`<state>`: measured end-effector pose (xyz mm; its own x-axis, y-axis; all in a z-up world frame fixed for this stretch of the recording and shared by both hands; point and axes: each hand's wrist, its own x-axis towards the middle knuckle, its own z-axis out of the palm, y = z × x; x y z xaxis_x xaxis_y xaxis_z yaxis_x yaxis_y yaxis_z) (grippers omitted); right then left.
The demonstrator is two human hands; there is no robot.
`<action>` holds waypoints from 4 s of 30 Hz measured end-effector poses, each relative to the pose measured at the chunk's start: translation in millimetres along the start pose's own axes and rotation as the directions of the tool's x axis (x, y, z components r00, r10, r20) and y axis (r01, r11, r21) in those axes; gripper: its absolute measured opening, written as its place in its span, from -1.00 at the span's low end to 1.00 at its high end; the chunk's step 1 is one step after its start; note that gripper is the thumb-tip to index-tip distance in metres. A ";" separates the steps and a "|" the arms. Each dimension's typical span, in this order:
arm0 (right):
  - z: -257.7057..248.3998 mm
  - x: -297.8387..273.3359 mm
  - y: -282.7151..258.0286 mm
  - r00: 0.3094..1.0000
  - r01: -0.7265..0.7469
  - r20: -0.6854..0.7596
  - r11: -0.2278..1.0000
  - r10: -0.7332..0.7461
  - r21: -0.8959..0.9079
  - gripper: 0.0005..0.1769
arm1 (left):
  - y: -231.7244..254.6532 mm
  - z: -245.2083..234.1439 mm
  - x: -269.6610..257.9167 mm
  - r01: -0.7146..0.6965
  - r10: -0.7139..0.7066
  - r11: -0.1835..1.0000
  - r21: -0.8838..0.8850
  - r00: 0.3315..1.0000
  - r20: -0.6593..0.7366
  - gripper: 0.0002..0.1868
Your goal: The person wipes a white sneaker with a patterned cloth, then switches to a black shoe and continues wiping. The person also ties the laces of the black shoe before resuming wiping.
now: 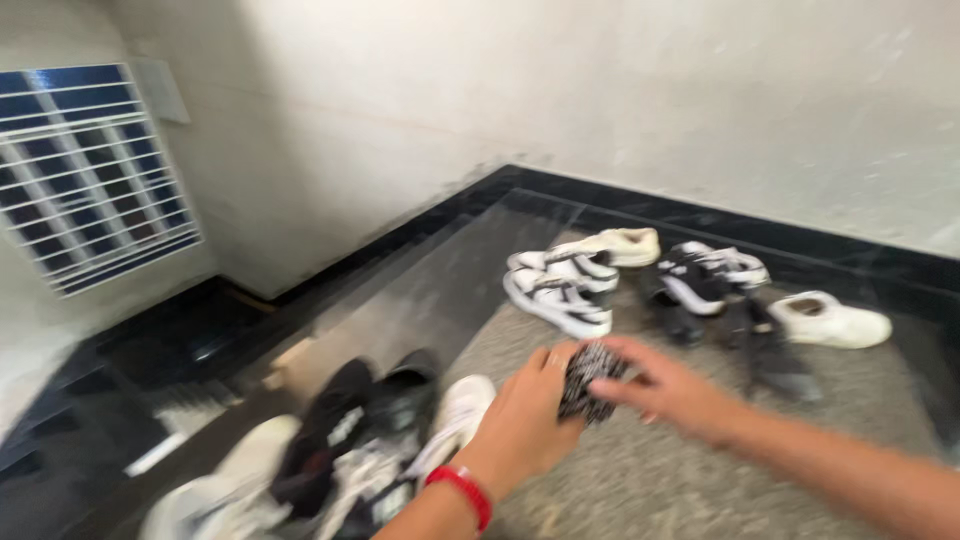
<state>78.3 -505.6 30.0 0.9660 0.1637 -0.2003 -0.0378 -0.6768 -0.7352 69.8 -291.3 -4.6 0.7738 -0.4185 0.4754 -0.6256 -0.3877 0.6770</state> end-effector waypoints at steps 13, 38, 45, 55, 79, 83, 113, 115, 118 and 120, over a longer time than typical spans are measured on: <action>-83.8 130.9 262.3 0.974 -0.027 -0.225 0.997 0.010 -0.073 -0.12 | -47.0 162.2 132.6 0.097 -0.189 0.934 0.345 0.951 0.246 -0.30; -174.6 178.4 416.1 0.791 -0.495 -0.600 0.700 0.118 -0.515 -0.43 | -135.7 364.9 206.1 0.042 -0.242 0.895 0.445 0.883 0.403 -0.30; -135.1 142.9 375.0 0.849 -0.466 -0.498 0.694 0.176 -0.549 -0.51 | -124.6 361.8 186.7 0.223 -0.345 0.906 0.359 0.882 0.322 -0.38; -105.0 98.5 353.9 0.918 -0.309 -0.120 0.871 0.379 0.382 -0.34 | -76.0 348.9 131.4 -0.191 -0.164 0.711 0.677 0.891 0.424 -0.28; -121.0 76.4 317.0 0.985 0.151 0.156 0.773 -0.068 -0.617 -0.37 | -104.6 292.2 120.9 -0.178 -0.149 0.893 0.412 0.748 0.647 0.07; -85.7 80.6 322.8 0.993 0.031 0.105 0.722 0.058 -0.691 -0.39 | -137.6 289.0 123.7 -0.280 -0.079 0.866 0.414 0.742 0.666 -0.09; 63.2 40.2 275.6 0.867 -0.198 -0.499 0.919 0.002 -0.342 -0.32 | -153.3 303.5 55.1 0.075 -0.078 0.994 0.079 0.996 0.039 -0.19; 63.1 24.6 284.9 0.884 -0.409 -0.284 0.908 0.370 -0.088 -0.14 | -154.0 301.6 53.7 0.065 -0.069 0.996 0.059 0.996 0.055 -0.23; 49.8 9.5 293.8 0.969 0.096 -0.206 0.976 -0.137 -0.195 0.02 | -153.3 296.9 54.3 0.027 -0.031 0.998 0.048 0.996 0.083 -0.28; 30.0 -3.3 297.3 0.989 0.057 -0.127 0.988 -0.075 -0.144 0.04 | -146.8 302.7 57.1 -0.002 -0.001 0.999 0.051 0.997 0.076 -0.29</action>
<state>56.3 -685.8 -207.3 0.9907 0.1216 -0.0606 0.0543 -0.7630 -0.6441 175.8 -506.9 -246.9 0.7650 -0.4789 0.4306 -0.6317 -0.4278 0.6465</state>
